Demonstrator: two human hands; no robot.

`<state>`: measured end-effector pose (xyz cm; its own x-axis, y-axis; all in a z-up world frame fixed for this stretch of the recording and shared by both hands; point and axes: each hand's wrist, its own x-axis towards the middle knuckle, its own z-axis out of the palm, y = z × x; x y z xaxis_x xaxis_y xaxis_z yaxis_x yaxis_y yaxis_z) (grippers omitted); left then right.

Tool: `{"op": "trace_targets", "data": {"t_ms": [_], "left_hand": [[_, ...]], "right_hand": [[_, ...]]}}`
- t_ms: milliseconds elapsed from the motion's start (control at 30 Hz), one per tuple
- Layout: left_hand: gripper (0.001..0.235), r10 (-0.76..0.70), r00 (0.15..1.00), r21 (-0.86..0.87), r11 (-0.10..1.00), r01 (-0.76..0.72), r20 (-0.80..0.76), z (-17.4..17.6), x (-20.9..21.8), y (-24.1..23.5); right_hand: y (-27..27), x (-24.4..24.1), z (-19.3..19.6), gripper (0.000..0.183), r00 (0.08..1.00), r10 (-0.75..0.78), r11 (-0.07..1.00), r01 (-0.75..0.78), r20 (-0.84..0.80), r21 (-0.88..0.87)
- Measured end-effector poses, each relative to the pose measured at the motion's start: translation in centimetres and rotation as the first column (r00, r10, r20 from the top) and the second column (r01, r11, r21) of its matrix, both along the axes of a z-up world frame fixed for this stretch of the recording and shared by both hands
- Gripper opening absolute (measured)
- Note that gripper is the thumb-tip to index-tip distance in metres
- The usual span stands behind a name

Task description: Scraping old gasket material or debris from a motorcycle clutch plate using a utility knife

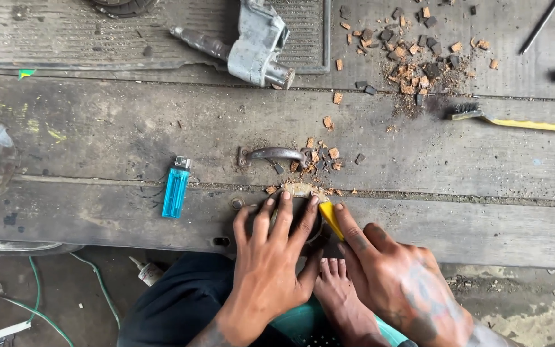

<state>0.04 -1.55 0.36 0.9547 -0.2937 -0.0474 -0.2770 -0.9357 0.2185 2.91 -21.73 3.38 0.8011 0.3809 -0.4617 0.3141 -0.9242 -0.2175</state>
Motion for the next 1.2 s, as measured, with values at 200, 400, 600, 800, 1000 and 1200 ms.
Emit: {"op": "trace_targets", "data": {"t_ms": [200, 400, 600, 800, 1000, 1200], "left_hand": [[0.087, -0.002, 1.000, -0.026, 1.000, 0.003, 0.029, -0.5, 0.2, 0.2], [0.074, -0.007, 0.998, -0.062, 0.998, 0.011, 0.067, -1.4, -0.7, 0.6], [0.069, 0.002, 0.997, -0.105, 0.994, 0.006, 0.079, -1.8, -0.6, 1.0], [0.063, 0.006, 0.997, -0.156, 0.988, 0.006, 0.078, -1.5, -0.5, 1.3], [0.066, -0.002, 0.999, -0.174, 0.985, 0.011, 0.050, -1.9, -0.7, 1.2], [0.067, -0.031, 0.999, -0.135, 0.990, 0.032, 0.013, -1.3, -0.2, 1.2]], "right_hand": [[0.4, 0.8, 0.5, 0.065, 0.998, -0.058, 0.998, 0.058, -0.034, 0.014], [-0.6, -0.4, -0.1, 0.059, 0.977, 0.018, 0.999, -0.024, 0.214, 0.027], [-1.1, 0.1, 0.6, 0.060, 0.985, -0.002, 0.993, -0.018, 0.173, 0.114], [-0.9, -0.2, 0.5, 0.059, 0.987, -0.043, 0.997, 0.032, 0.154, 0.076], [-0.6, 0.1, 0.7, 0.057, 0.984, -0.017, 0.993, -0.003, 0.175, 0.115], [-0.8, -0.2, 0.2, 0.060, 0.983, -0.007, 0.998, -0.006, 0.182, 0.070]]}}
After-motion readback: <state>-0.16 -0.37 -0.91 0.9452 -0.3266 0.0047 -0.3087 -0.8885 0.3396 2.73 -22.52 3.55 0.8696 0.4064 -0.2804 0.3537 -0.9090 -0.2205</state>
